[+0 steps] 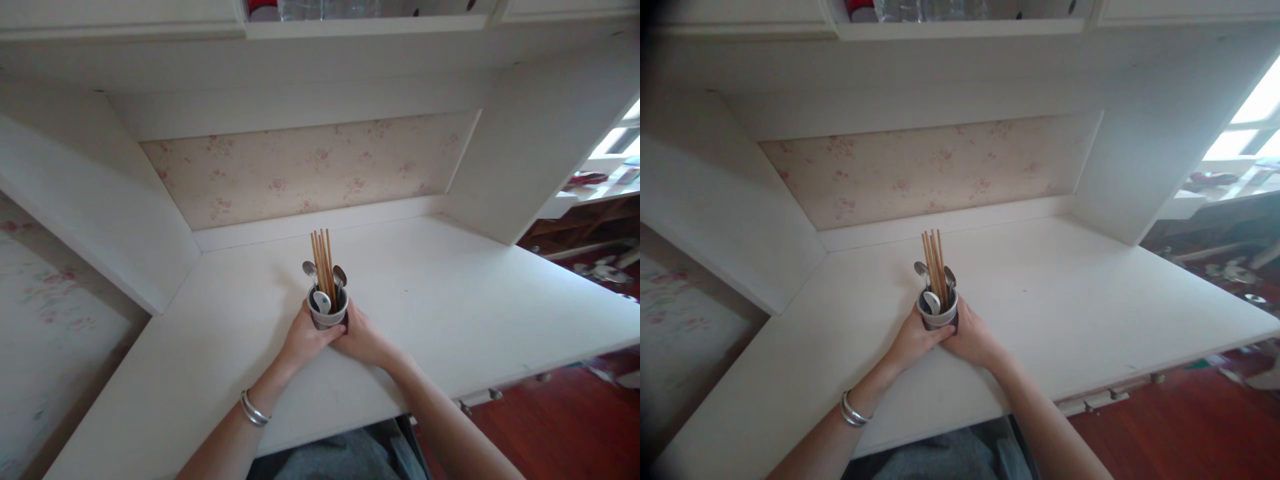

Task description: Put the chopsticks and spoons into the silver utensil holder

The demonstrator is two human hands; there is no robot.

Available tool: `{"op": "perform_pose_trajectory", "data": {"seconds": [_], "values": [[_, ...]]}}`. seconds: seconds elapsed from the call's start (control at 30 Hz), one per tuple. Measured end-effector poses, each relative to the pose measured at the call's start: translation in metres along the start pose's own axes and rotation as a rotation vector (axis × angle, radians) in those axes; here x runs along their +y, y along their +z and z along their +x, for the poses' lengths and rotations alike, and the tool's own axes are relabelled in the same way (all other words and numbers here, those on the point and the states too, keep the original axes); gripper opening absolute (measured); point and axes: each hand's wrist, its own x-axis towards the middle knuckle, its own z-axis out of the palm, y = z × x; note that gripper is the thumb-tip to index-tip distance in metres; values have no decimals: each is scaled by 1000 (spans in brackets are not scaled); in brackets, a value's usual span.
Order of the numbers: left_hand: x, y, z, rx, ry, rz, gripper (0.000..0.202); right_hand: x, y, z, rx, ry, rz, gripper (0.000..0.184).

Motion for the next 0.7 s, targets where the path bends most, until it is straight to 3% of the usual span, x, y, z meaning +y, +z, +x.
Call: {"op": "perform_pose_trajectory", "data": {"seconds": [0.27, 0.7], "values": [[3, -3, 0, -4, 18, 10, 71, -4, -3, -1, -25, 61, -39, 75], [7, -4, 0, -10, 36, 21, 68, -10, -6, 0, -50, 24, -56, 70]]}}
